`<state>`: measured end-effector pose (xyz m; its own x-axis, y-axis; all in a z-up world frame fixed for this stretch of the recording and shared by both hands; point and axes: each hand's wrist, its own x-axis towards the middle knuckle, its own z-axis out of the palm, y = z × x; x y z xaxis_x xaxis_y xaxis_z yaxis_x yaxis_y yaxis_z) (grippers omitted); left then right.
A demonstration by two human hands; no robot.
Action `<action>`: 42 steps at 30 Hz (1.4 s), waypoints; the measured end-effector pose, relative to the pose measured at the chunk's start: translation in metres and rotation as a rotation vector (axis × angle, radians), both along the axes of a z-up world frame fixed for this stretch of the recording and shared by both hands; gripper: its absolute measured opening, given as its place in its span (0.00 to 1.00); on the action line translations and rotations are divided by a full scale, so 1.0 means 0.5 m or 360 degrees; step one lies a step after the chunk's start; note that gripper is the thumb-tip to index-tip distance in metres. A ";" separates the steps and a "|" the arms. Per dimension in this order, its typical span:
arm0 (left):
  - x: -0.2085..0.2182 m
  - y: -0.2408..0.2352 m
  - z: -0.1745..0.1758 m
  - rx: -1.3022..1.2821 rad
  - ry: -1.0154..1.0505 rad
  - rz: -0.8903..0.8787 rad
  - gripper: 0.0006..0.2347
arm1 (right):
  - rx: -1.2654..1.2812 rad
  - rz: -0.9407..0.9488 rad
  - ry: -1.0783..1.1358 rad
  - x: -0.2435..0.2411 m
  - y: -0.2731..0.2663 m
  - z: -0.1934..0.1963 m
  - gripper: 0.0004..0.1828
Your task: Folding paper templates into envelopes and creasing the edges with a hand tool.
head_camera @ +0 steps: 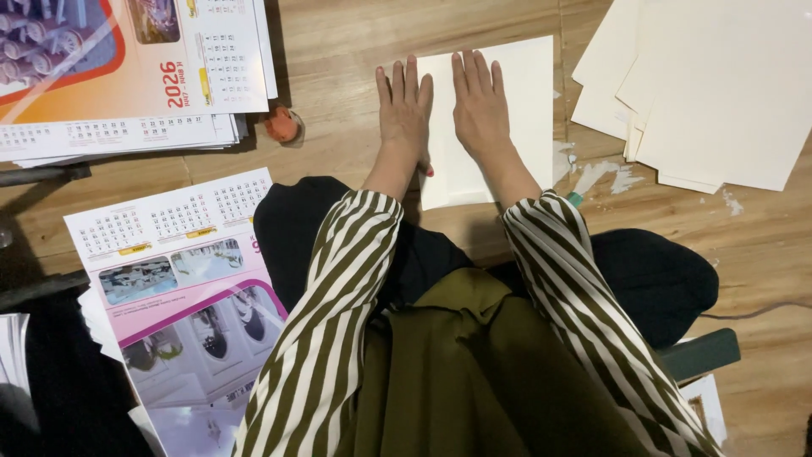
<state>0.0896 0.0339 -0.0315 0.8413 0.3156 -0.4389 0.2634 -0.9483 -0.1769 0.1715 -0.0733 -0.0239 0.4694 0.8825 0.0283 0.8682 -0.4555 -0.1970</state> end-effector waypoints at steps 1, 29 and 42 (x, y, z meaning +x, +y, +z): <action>0.000 0.000 0.003 -0.0001 0.0000 -0.0003 0.65 | -0.0001 -0.0003 0.0000 0.000 -0.003 0.003 0.33; 0.041 -0.032 0.024 0.0328 0.0202 -0.0148 0.39 | 0.0286 0.0317 -0.0610 0.172 0.008 -0.031 0.03; 0.039 -0.031 0.027 0.0307 0.0167 -0.0140 0.39 | 0.0669 -0.0008 -0.0039 0.165 0.003 0.022 0.02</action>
